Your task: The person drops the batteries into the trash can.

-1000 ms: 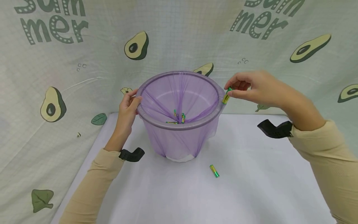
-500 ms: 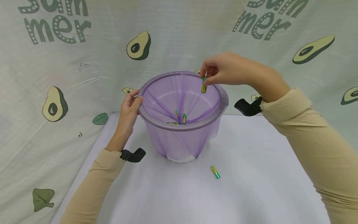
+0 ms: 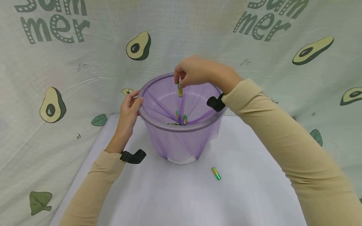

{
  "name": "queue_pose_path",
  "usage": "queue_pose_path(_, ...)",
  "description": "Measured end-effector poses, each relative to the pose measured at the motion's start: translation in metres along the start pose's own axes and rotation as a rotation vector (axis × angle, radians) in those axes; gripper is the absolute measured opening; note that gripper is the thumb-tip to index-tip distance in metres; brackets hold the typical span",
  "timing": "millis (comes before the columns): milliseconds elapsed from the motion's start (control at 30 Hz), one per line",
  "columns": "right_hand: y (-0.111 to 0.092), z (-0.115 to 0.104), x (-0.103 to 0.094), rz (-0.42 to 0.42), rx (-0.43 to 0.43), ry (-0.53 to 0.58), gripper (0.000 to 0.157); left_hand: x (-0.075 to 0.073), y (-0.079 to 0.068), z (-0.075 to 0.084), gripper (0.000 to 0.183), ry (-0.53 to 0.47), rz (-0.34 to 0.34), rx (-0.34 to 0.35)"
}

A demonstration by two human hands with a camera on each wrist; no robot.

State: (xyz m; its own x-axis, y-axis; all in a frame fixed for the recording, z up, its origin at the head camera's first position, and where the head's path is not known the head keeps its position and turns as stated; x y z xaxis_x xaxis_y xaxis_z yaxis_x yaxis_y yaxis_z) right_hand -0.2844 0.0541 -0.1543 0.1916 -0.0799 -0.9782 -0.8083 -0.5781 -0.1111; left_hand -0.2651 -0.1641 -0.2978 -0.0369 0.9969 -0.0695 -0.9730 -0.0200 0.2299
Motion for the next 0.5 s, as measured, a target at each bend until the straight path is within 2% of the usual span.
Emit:
queue_pose_path(200, 0.016, -0.014, 0.009, -0.024, -0.033, 0.068, 0.014, 0.000, 0.000, 0.000, 0.044, -0.007, -0.004, 0.006)
queue_pose_path(500, 0.020, -0.017, 0.012, -0.014, -0.043, 0.099, 0.013, -0.001, 0.000, 0.000, 0.043, -0.001, 0.001, 0.010)
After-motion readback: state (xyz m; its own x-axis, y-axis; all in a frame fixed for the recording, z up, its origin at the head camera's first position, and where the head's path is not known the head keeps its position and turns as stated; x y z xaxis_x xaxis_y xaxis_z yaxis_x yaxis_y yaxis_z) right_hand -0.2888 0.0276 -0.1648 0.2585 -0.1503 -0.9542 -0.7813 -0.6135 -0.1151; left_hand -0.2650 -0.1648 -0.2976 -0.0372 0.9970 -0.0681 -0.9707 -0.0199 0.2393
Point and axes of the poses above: each hand's wrist, its own y-axis towards the middle knuckle, its own x-axis out of the palm, z = x × y, the point moved 2 cm from there along y, towards the middle knuckle
